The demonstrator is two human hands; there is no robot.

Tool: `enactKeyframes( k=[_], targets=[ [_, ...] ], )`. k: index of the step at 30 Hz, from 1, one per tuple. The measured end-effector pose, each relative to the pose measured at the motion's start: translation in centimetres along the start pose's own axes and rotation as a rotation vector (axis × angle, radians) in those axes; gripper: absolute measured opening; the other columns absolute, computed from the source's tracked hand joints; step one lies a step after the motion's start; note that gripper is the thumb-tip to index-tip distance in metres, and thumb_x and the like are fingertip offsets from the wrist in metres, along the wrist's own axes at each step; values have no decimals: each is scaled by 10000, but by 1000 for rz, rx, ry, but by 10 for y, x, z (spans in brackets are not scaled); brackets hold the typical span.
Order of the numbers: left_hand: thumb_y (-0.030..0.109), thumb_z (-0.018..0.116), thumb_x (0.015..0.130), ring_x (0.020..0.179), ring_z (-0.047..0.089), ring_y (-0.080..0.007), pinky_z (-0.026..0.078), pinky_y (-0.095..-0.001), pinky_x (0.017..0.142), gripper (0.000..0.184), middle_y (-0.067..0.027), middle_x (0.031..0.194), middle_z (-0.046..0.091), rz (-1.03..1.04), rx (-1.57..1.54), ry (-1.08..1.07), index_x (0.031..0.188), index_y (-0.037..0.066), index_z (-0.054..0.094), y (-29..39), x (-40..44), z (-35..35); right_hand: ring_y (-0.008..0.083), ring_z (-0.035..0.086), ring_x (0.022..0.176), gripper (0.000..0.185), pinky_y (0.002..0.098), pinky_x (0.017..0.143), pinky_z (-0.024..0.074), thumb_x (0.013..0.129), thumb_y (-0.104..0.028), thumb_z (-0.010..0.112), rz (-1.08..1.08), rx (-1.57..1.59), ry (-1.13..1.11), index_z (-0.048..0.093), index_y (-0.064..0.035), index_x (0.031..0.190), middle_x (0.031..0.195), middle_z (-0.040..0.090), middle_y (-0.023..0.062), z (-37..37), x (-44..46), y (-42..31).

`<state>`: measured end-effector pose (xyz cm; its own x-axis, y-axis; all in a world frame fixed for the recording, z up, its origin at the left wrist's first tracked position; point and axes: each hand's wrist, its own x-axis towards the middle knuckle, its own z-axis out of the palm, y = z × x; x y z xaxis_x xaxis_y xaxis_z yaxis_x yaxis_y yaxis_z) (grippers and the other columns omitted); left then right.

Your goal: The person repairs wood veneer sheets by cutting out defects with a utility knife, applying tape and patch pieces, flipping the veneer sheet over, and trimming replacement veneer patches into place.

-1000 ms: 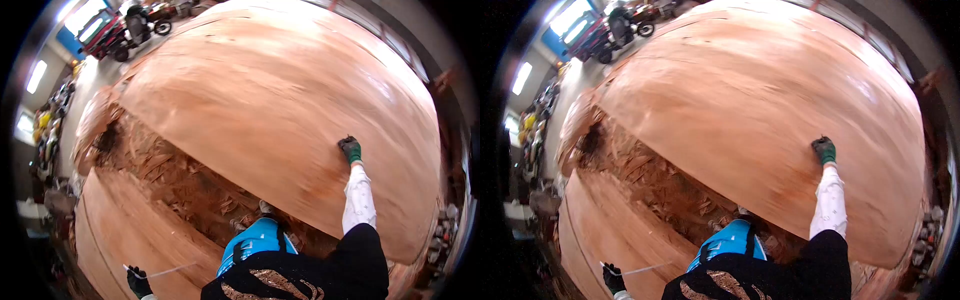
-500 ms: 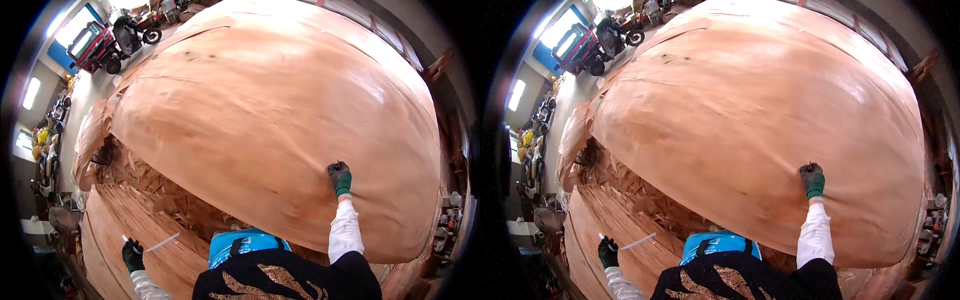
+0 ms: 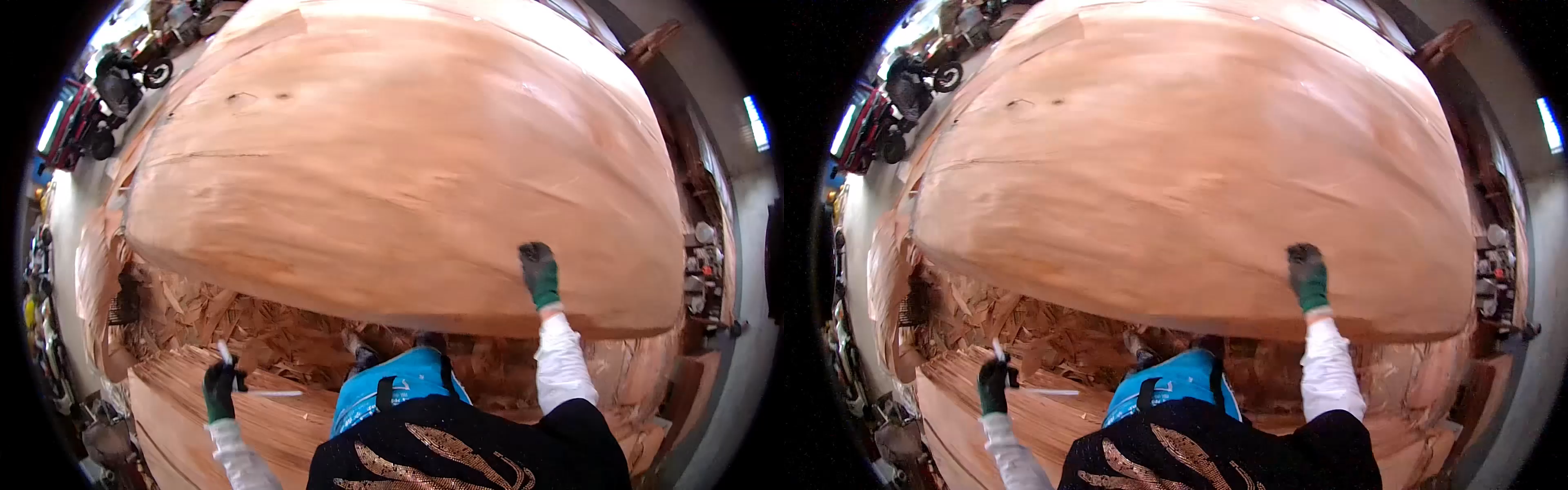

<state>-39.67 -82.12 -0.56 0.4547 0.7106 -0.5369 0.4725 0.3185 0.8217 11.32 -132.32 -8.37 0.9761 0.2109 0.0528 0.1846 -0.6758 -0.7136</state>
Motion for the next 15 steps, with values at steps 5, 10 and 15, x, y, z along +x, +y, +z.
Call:
enactKeyframes(
  k=[5, 10, 15],
  targets=[
    [116, 618, 891, 641, 645, -178, 518, -296, 511, 166, -79, 851, 656, 28, 80, -457, 1012, 5, 602, 60, 75, 108, 339, 579, 947, 282, 391, 839, 483, 763, 76, 488, -565, 60, -235, 609, -60, 979, 1016, 602, 155, 93, -29, -153],
    [200, 631, 900, 561, 604, -136, 497, -269, 458, 216, -116, 766, 664, 59, 108, -620, 1001, 13, 592, 114, 91, 227, 361, 567, 1064, 282, 407, 931, 464, 772, -50, 601, 50, -377, -719, 629, -117, 1044, 1171, 588, 174, 157, 25, -171],
    [186, 661, 884, 521, 610, -182, 509, -309, 454, 223, -159, 765, 674, 16, 20, -700, 981, 2, 582, 127, 118, 309, 357, 588, 1010, 248, 386, 885, 480, 763, -37, 622, -195, -304, -599, 621, -95, 1004, 1127, 597, 177, 153, 28, -158]
  ],
)
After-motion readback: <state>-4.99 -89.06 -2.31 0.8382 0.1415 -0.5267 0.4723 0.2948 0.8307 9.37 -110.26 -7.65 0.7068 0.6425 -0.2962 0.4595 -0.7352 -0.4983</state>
